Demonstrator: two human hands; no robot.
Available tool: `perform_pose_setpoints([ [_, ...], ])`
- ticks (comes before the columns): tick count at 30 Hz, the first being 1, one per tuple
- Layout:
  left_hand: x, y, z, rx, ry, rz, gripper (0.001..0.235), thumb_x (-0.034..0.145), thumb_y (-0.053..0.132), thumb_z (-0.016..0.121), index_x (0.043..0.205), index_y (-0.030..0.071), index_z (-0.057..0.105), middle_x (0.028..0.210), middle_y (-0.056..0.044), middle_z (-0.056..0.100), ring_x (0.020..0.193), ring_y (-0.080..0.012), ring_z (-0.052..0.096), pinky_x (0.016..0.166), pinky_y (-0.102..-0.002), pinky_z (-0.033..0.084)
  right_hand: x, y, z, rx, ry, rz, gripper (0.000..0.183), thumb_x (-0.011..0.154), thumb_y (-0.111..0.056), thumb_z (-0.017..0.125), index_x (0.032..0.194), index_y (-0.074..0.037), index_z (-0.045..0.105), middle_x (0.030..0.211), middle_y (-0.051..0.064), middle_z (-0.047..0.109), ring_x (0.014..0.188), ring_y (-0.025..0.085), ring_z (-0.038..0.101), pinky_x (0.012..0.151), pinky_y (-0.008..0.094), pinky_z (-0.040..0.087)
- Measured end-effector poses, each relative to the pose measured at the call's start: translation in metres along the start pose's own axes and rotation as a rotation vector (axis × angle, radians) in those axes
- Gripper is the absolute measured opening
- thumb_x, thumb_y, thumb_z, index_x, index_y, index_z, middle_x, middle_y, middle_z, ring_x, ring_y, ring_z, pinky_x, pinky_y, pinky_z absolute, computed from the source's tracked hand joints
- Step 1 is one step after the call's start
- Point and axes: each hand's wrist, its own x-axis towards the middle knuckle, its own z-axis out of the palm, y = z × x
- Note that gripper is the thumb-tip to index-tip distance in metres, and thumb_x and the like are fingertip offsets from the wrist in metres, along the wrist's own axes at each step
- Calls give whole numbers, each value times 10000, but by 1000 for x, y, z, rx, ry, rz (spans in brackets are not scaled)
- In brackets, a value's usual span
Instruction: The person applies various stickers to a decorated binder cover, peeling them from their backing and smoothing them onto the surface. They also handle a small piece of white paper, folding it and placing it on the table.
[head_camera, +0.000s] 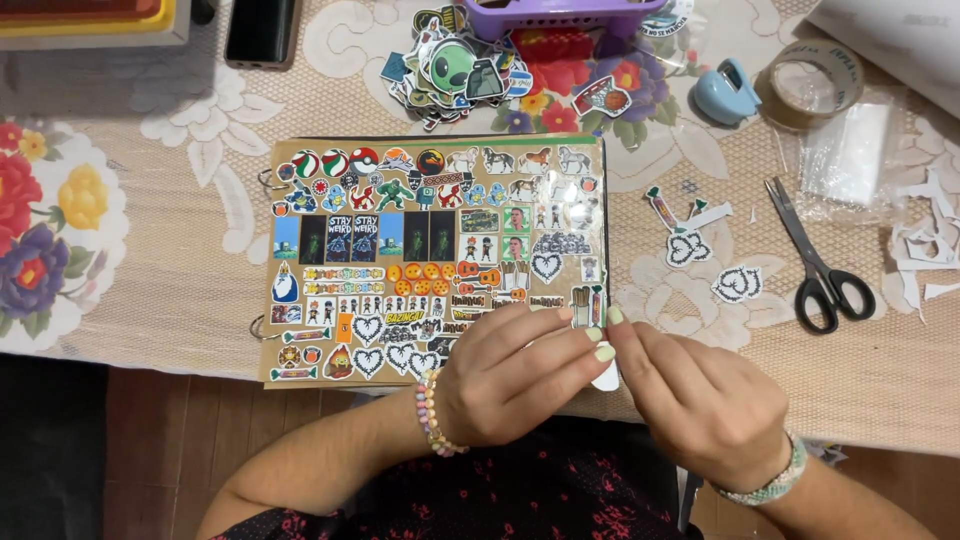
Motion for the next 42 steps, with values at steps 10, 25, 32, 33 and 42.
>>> perform_pose_setpoints([
  [10,1,-6,-6,62,15,115,239,1041,70,483,1062,4,712,1073,-116,710,1011,-303,701,865,-415,583,7,0,-6,-13,2,-4,255,1026,-137,518,1127,-68,742,989,10,744,707,132,666,573,268,481],
  [25,-35,1,-20,-123,-75,137,190,1032,39,530,1034,-31,706,1058,-148,705,932,-299,695,709,-398,579,-26,-19,13,548,54,-259,239,998,-85,510,1127,28,677,1168,167,702,1041,281,713,855,359,604],
  [32,-44,-3,-15,-306,-38,-132,167,1019,109,581,989,9,712,948,-106,727,810,-249,721,711,-378,617,-23,-22,26,782,5,26,214,989,-152,534,1089,-57,697,1069,97,728,925,255,745,801,339,606],
  [33,-43,-4,-11,-301,11,-155,128,986,123,650,944,19,712,885,-97,743,770,-238,735,709,-370,647,-22,-21,29,888,8,152,203,978,-181,532,1037,-79,698,990,73,740,857,247,754,761,344,605],
  [42,-30,-47,-9,-231,-418,-214,297,998,207,614,1104,-68,641,1160,-276,650,1193,-493,594,941,-569,504,44,61,72,957,-480,717,162,894,-36,705,1032,31,756,897,238,762,878,391,725,704,476,543],
])
